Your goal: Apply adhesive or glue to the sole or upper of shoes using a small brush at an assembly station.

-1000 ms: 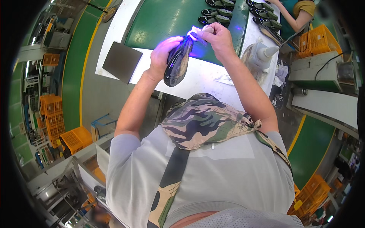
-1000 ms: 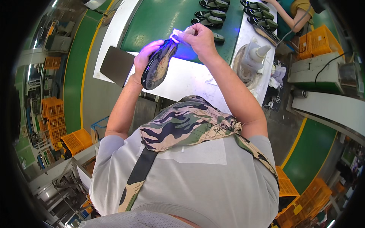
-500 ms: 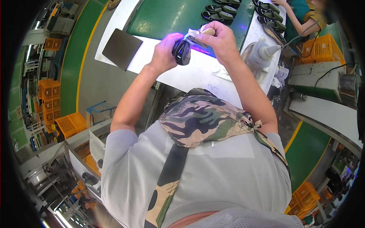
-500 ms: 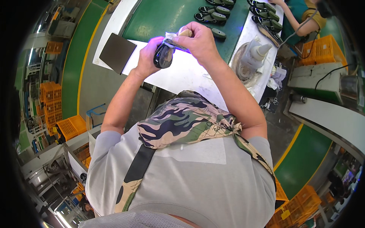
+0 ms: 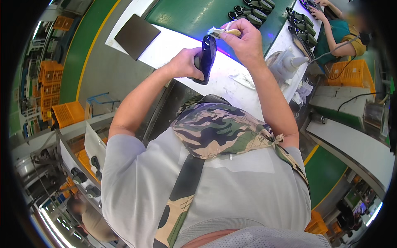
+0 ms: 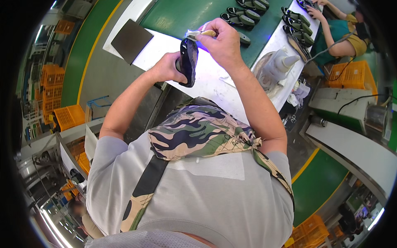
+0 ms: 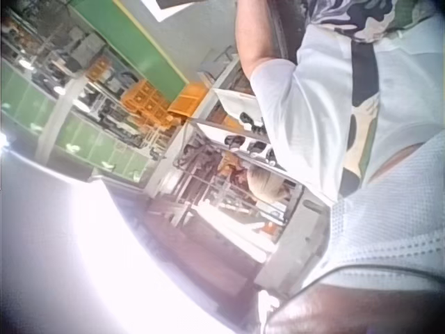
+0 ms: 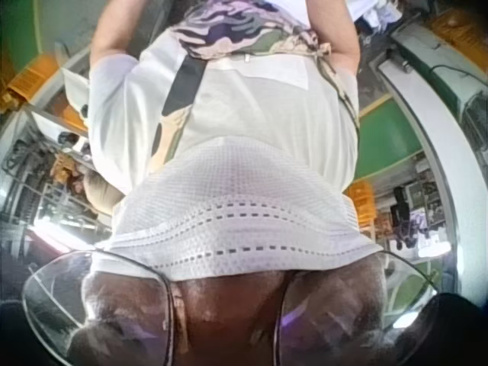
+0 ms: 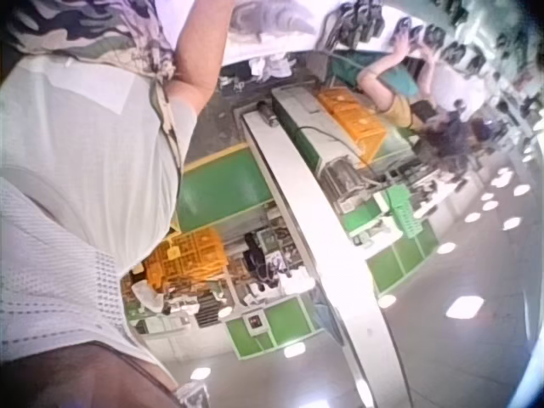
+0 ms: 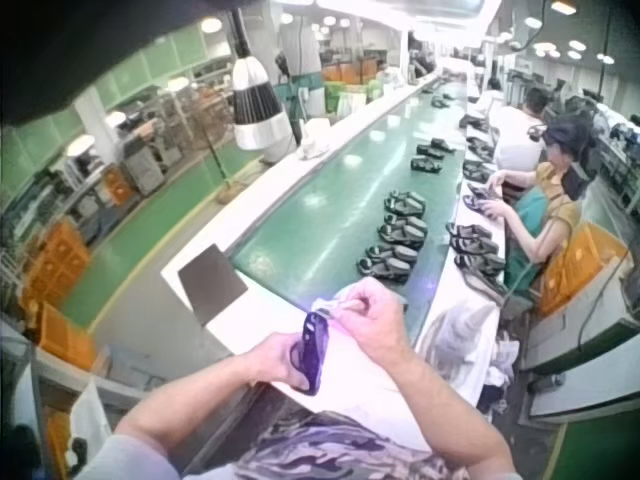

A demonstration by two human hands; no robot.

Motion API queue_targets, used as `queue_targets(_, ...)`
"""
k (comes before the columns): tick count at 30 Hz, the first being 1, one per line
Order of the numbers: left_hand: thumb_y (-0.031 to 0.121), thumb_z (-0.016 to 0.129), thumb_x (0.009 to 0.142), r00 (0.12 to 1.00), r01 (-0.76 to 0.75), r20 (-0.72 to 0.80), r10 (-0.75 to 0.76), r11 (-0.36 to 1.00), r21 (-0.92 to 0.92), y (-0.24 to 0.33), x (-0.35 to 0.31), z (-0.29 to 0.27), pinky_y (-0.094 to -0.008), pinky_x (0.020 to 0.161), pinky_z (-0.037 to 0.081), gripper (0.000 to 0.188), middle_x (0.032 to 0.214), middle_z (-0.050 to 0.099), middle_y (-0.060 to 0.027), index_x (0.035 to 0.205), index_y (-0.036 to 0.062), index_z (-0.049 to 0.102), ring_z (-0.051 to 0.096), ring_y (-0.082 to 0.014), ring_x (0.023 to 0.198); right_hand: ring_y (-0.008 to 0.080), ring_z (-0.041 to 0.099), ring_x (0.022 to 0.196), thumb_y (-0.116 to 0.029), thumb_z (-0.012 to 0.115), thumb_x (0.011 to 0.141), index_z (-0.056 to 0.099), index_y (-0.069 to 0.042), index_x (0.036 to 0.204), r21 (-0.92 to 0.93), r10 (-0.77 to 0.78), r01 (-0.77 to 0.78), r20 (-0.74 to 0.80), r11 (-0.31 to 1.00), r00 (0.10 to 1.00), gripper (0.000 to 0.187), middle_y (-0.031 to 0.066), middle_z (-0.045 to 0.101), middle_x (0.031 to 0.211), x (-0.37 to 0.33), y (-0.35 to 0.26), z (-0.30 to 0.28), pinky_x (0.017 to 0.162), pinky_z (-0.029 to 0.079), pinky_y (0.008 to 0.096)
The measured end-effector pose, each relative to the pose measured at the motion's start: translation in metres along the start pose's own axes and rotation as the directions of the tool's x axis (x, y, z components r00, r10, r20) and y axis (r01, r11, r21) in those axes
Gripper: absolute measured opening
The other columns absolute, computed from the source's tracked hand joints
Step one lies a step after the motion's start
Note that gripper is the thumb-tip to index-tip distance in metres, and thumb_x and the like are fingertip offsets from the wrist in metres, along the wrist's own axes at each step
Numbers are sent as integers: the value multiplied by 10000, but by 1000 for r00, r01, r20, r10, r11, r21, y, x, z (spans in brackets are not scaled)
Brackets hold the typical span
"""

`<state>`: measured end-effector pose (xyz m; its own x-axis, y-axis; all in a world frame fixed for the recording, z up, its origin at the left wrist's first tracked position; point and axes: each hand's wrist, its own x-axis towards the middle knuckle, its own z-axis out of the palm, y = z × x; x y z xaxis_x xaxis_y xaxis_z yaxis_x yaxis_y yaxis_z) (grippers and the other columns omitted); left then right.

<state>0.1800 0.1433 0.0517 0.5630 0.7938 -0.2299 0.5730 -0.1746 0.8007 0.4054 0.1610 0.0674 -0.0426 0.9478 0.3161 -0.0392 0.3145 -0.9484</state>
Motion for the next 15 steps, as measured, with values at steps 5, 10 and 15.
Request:
queue_targets(5,124,865,531,995,65,89,-52,987,-146,-4,-13,7,-299,801,508,583,898,659,-49,1036,-29,618,606,-148,831,64,551,725,-19,740,782,585,-5,829,63,-29,27,32,998,999,163,37,646,822,-5,9,2,634,478,222)
queue_targets(10,134,851,554,985,162,115,-126,904,-395,-7,-26,13,-311,830,506,560,937,676,-77,1043,-23,630,628,-181,848,98,586,787,5,725,775,548,-9,807,90,-39,25,150,996,988,181,72,661,861,-17,15,9,696,484,250)
queue_targets(15,102,841,589,980,197,108,-166,761,-618,-12,-41,23,-328,837,515,569,951,669,-90,1091,-35,612,635,-190,856,118,593,791,9,713,771,531,-17,795,43,-80,71,262,997,962,186,83,661,858,-24,19,13,710,482,257)
